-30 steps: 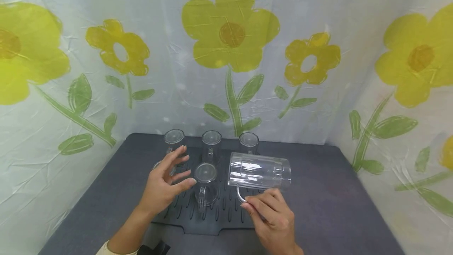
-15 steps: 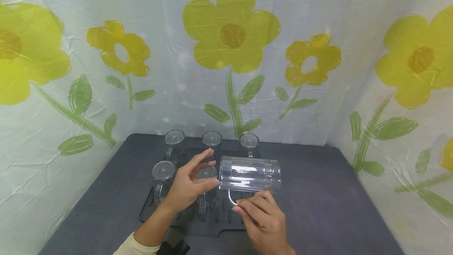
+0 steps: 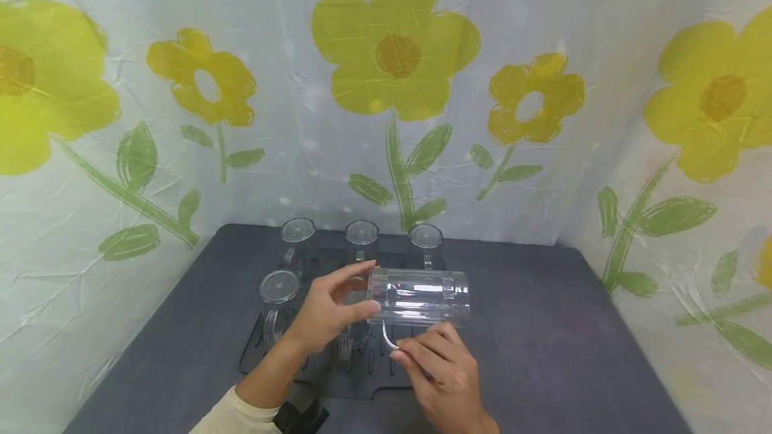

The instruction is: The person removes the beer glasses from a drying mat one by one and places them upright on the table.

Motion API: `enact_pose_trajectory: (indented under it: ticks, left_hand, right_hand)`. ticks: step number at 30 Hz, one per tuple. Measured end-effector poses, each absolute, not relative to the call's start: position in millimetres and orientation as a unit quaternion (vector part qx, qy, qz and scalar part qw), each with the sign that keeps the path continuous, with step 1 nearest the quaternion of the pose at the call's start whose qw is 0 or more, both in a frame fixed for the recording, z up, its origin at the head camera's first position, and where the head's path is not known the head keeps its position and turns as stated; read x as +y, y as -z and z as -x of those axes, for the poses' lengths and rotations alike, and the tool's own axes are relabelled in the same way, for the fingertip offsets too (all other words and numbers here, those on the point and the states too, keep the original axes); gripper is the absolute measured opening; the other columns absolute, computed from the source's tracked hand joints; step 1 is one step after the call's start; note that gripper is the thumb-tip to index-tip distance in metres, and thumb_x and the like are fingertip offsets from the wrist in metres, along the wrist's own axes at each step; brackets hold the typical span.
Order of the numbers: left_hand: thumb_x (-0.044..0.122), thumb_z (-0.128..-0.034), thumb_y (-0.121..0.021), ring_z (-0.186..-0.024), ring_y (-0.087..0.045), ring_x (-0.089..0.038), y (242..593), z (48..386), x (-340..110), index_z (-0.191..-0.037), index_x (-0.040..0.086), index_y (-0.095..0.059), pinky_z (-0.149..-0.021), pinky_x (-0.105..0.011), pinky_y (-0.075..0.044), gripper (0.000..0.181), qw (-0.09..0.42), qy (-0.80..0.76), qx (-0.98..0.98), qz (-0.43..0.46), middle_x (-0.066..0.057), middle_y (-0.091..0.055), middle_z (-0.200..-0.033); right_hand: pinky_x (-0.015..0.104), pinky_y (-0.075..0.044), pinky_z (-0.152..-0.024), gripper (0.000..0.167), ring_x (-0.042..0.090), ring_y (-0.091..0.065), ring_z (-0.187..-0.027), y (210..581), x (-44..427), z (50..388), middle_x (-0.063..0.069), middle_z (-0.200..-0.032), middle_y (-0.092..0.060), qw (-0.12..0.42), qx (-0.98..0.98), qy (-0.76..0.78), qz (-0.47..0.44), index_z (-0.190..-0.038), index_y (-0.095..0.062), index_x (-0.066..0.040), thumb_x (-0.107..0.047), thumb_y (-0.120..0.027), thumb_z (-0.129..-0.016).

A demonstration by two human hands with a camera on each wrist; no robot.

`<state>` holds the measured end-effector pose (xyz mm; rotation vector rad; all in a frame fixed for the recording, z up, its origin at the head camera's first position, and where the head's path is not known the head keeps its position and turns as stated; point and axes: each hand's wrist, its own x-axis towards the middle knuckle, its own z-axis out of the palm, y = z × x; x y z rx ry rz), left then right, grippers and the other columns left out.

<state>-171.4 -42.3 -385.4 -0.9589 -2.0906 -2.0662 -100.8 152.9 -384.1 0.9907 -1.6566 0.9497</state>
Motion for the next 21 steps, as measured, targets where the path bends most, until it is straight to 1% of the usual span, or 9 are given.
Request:
enact_pose_trajectory:
  ticks: [3,6,9,11,12,14,17,20,21]
  left_hand:
    - [0.010,-0.0836,-0.076,-0.112,-0.055,-0.032,386.1,174.4,-41.8,-0.134,0.004,-0.056,-0.083,-0.042,-0.055,0.054,0.026,0.676,-0.674,0.297,-0.011,-0.053,-0.132]
    - [0.007,-0.0832,-0.076,-0.112,-0.055,-0.032,387.2,176.9,-41.7,-0.133,0.004,-0.057,-0.077,-0.040,-0.057,0.053,0.019,0.691,-0.667,0.278,-0.014,-0.052,-0.131]
    - [0.005,-0.0827,-0.076,-0.112,-0.056,-0.032,387.5,180.1,-42.0,-0.133,0.003,-0.056,-0.076,-0.039,-0.057,0.054,0.026,0.702,-0.662,0.262,-0.016,-0.052,-0.130]
    - [0.004,-0.0823,-0.076,-0.112,-0.055,-0.034,386.8,182.1,-42.6,-0.134,0.002,-0.055,-0.075,-0.039,-0.058,0.055,0.031,0.711,-0.656,0.253,-0.016,-0.052,-0.130]
    - [0.003,-0.0823,-0.075,-0.112,-0.055,-0.035,386.3,182.9,-42.9,-0.134,0.001,-0.055,-0.075,-0.039,-0.058,0.056,0.033,0.715,-0.653,0.248,-0.017,-0.052,-0.130]
    - [0.004,-0.0825,-0.075,-0.113,-0.054,-0.037,386.0,184.4,-43.5,-0.134,0.000,-0.054,-0.074,-0.039,-0.058,0.056,0.034,0.722,-0.648,0.240,-0.018,-0.052,-0.130]
    - [0.006,-0.0825,-0.076,-0.114,-0.053,-0.040,385.7,186.4,-43.9,-0.134,0.000,-0.054,-0.074,-0.038,-0.058,0.056,0.035,0.728,-0.644,0.232,-0.020,-0.052,-0.129]
    - [0.006,-0.0823,-0.076,-0.113,-0.054,-0.039,385.9,187.8,-43.6,-0.135,0.000,-0.053,-0.073,-0.038,-0.058,0.057,0.041,0.731,-0.642,0.227,-0.020,-0.052,-0.128]
    - [0.005,-0.0823,-0.076,-0.112,-0.054,-0.039,385.9,188.1,-43.5,-0.135,-0.001,-0.053,-0.073,-0.038,-0.058,0.057,0.043,0.733,-0.641,0.224,-0.020,-0.052,-0.128]
  right_hand:
    - [0.020,-0.042,-0.061,0.026,0.018,-0.051,-0.069,394.2,157.4,104.1,0.005,-0.077,-0.067,0.461,-0.702,-0.378,-0.389,-0.083,-0.074,0.004,-0.020,-0.067,-0.092]
    - [0.022,-0.043,-0.072,0.030,0.023,-0.053,-0.077,398.8,160.3,105.4,0.006,-0.085,-0.067,0.460,-0.725,-0.355,-0.369,-0.091,-0.075,0.002,-0.026,-0.066,-0.093]
    - [0.024,-0.042,-0.083,0.034,0.028,-0.053,-0.086,393.1,159.0,103.6,0.014,-0.092,-0.065,0.488,-0.726,-0.351,-0.335,-0.096,-0.075,0.001,-0.032,-0.066,-0.094]
    - [0.022,-0.042,-0.085,0.035,0.029,-0.053,-0.089,387.9,157.4,102.9,0.020,-0.093,-0.062,0.517,-0.708,-0.372,-0.306,-0.096,-0.073,0.003,-0.031,-0.067,-0.093]
    - [0.021,-0.043,-0.086,0.035,0.029,-0.054,-0.090,386.3,157.3,102.6,0.023,-0.093,-0.060,0.523,-0.697,-0.394,-0.293,-0.096,-0.072,0.006,-0.029,-0.067,-0.093]
    - [0.020,-0.044,-0.083,0.035,0.025,-0.054,-0.091,386.8,159.1,102.8,0.027,-0.094,-0.058,0.526,-0.679,-0.437,-0.265,-0.096,-0.067,0.013,-0.022,-0.069,-0.092]
    - [0.021,-0.046,-0.081,0.026,0.022,-0.053,-0.095,393.4,163.5,102.6,0.025,-0.097,-0.056,0.482,-0.677,-0.511,-0.222,-0.102,-0.057,0.020,0.000,-0.068,-0.089]
    - [0.021,-0.048,-0.081,0.027,0.021,-0.053,-0.097,400.6,165.9,101.1,0.021,-0.102,-0.056,0.401,-0.693,-0.580,-0.148,-0.110,-0.053,0.017,0.014,-0.063,-0.086]
    - [0.020,-0.048,-0.080,0.027,0.020,-0.054,-0.097,402.2,165.6,100.7,0.019,-0.102,-0.057,0.374,-0.701,-0.596,-0.116,-0.112,-0.053,0.015,0.014,-0.062,-0.087]
